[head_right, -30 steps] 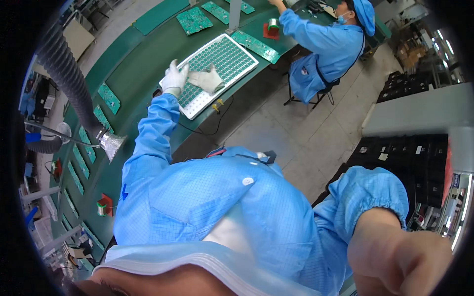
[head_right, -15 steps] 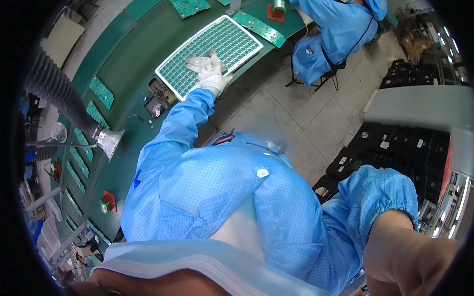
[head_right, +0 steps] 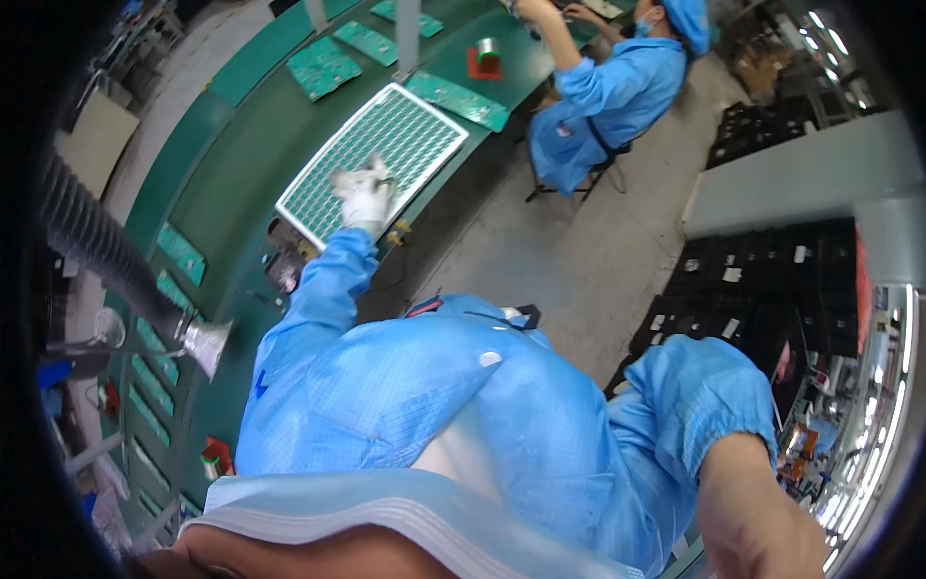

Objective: Soldering electronic components onto printed circuit boards at a manual assembly station.

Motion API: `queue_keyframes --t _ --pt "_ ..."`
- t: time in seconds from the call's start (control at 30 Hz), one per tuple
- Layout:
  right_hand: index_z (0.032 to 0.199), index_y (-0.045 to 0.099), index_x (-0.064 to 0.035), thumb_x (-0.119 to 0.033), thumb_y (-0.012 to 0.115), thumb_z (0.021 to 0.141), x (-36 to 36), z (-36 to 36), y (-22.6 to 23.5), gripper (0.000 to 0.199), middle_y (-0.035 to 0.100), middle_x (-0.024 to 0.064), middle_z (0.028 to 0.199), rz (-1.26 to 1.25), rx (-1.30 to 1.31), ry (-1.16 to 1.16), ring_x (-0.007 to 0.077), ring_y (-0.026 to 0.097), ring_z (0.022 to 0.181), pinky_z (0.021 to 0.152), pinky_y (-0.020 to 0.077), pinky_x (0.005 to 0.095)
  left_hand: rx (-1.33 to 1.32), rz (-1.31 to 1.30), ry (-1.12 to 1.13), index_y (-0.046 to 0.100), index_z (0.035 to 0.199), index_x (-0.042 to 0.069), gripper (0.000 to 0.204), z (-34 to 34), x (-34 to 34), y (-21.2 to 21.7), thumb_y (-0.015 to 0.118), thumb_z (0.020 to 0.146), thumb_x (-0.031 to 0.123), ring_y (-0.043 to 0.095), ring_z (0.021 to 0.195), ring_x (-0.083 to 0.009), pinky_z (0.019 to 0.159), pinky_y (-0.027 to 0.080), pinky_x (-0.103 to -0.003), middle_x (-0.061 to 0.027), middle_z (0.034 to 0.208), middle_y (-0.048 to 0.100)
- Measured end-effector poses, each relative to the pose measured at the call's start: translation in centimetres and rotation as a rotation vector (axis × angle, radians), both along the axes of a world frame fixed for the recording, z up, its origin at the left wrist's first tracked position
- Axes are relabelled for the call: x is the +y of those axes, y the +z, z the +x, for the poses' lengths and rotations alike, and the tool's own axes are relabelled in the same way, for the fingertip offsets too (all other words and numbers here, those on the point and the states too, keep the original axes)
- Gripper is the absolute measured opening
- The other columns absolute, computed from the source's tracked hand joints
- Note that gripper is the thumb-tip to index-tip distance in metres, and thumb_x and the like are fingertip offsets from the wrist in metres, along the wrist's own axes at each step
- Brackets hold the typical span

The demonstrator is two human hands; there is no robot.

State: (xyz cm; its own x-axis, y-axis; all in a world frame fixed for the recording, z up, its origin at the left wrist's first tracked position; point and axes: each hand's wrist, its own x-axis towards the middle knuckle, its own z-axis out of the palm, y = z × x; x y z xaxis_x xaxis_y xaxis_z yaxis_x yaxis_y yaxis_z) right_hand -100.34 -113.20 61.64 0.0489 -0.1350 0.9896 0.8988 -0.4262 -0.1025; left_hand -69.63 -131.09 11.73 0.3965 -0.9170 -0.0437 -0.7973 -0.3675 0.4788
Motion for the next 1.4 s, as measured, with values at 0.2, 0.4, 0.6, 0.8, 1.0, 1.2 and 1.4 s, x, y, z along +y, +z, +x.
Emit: queue_keyframes --t 0.2,0.4,0.6,0.8,1.0,1.2,1.4 --pt "0.105 0.067 -0.0103 -0.008 0.08 0.081 -1.1 -1.5 -1.8 0.027 0.054 0.0048 0.111 0.447 0.424 -0.443 0.0155 0.068 0.083 0.091 0.0433 0.0387 0.36 -0.354 0.07 0.071 0.114 0.004 0.045 -1.6 1.4 4.0 0.066 0.095 0.044 0.068 0.104 -0.037 0.091 0.052 -0.046 -0.0202 0.111 0.071" --pt "0.113 0.062 -0.0116 -0.003 0.084 0.078 0.0 -1.1 -2.2 0.042 0.048 0.0068 0.119 0.549 0.463 -0.163 0.0186 0.069 0.078 0.09 0.0416 0.0417 0.782 -0.346 0.098 0.069 0.117 -0.003 0.043 -3.9 3.7 5.7 0.067 0.096 0.035 0.07 0.101 -0.0327 0.089 0.053 -0.039 -0.0201 0.109 0.072" --pt "0.114 0.061 -0.0106 -0.011 0.079 0.084 0.3 1.1 -3.1 0.035 0.052 0.0078 0.113 0.605 0.398 -0.167 0.0206 0.07 0.08 0.089 0.0425 0.0431 0.389 -0.54 -0.247 0.063 0.12 0.0 0.036 -3.6 5.8 8.6 0.062 0.1 0.029 0.07 0.086 -0.0234 0.07 0.055 -0.033 -0.0147 0.101 0.068" --pt "0.123 0.059 -0.0052 -0.009 0.066 0.093 -6.7 1.4 -10.3 0.031 0.059 0.0118 0.115 0.415 0.36 -0.411 0.0227 0.065 0.093 0.085 0.0476 0.0391 1.352 -0.215 0.041 0.057 0.122 0.006 0.025 -8.2 7.6 12.6 0.057 0.102 0.02 0.061 0.064 -0.0122 0.05 0.046 -0.023 -0.0077 0.091 0.065" --pt "0.124 0.063 -0.0056 -0.013 0.071 0.091 -11.3 1.3 -32.4 0.035 0.06 0.0139 0.116 0.651 1.235 -1.121 0.0286 0.062 0.1 0.088 0.0503 0.0374 1.328 -0.094 -0.115 0.062 0.116 0.0 0.026 -13.3 11.0 14.3 0.058 0.101 0.021 0.067 0.075 -0.0191 0.061 0.054 -0.03 -0.0094 0.096 0.067" --pt "0.117 0.059 -0.0072 -0.002 0.063 0.088 -6.8 -0.4 -40.5 0.03 0.058 0.0152 0.115 0.571 1.237 -1.229 0.0313 0.063 0.093 0.08 0.052 0.0417 1.287 0.239 -0.184 0.061 0.119 -0.004 0.043 -14.7 12.7 11.1 0.055 0.101 0.035 0.075 0.08 -0.0261 0.063 0.062 -0.036 -0.014 0.102 0.07" --pt "0.097 0.062 -0.009 0.003 0.063 0.086 -6.0 -1.7 -39.7 0.016 0.056 0.0162 0.118 0.499 1.36 -1.279 0.0406 0.067 0.092 0.077 0.0549 0.0496 1.112 0.2 -0.311 0.061 0.122 -0.002 0.041 -15.6 12.4 9.1 0.057 0.101 0.033 0.073 0.084 -0.0235 0.064 0.06 -0.036 -0.0136 0.102 0.069"
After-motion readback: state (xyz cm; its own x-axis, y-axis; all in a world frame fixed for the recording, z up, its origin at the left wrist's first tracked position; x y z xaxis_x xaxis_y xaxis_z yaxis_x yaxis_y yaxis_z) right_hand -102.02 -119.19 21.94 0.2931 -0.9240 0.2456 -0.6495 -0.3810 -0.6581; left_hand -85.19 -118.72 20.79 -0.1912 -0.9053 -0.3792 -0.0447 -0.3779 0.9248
